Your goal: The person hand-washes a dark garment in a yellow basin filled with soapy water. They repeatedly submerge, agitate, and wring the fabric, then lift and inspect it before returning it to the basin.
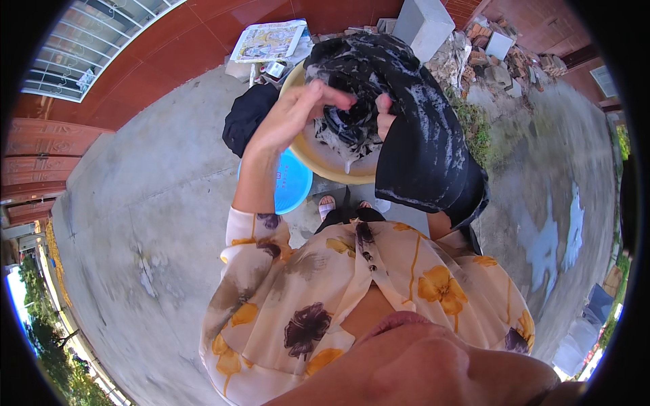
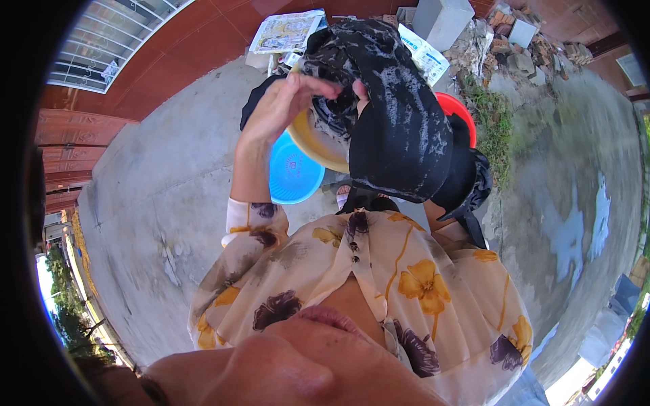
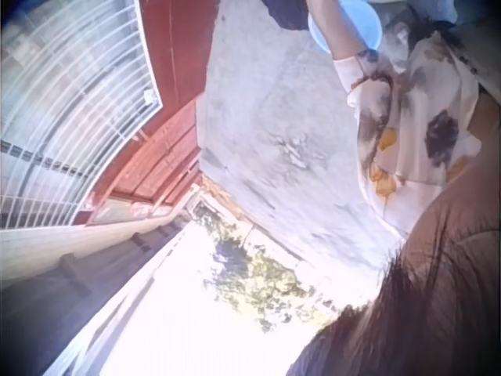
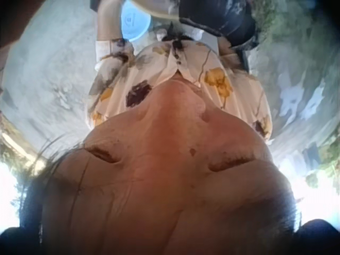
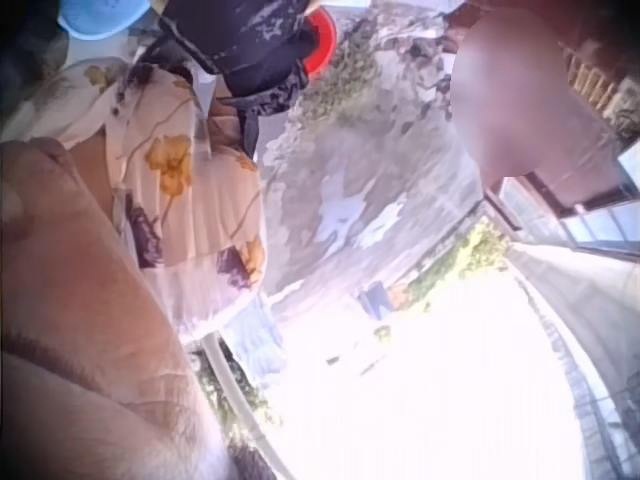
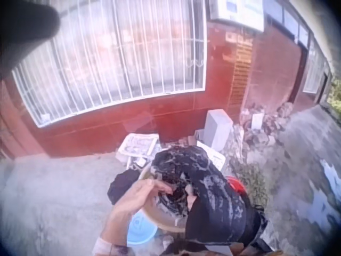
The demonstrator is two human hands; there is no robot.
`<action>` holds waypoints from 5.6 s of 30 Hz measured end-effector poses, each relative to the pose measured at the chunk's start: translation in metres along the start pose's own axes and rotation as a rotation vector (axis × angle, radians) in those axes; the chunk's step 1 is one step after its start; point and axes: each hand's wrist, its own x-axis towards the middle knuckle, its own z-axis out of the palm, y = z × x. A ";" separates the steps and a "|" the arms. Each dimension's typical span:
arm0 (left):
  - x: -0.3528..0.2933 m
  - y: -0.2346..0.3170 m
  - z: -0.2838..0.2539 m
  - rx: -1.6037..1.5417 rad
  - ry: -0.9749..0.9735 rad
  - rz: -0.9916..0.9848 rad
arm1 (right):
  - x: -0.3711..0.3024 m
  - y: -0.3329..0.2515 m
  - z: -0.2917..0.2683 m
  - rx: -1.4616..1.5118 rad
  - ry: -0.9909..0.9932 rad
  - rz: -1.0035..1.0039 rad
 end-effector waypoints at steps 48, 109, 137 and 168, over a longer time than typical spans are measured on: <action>0.024 -0.114 -0.022 -0.746 0.306 -0.442 | 0.022 -0.003 -0.014 -0.078 -0.005 0.011; 0.087 -0.083 0.082 -0.104 -0.200 -0.594 | -0.007 -0.021 -0.039 -0.437 0.006 0.235; 0.072 -0.104 0.077 0.322 0.027 -0.562 | 0.059 -0.022 -0.066 -0.615 -0.067 0.021; 0.016 -0.194 0.112 -1.219 0.183 -0.322 | 0.009 0.029 0.012 1.032 -0.176 0.512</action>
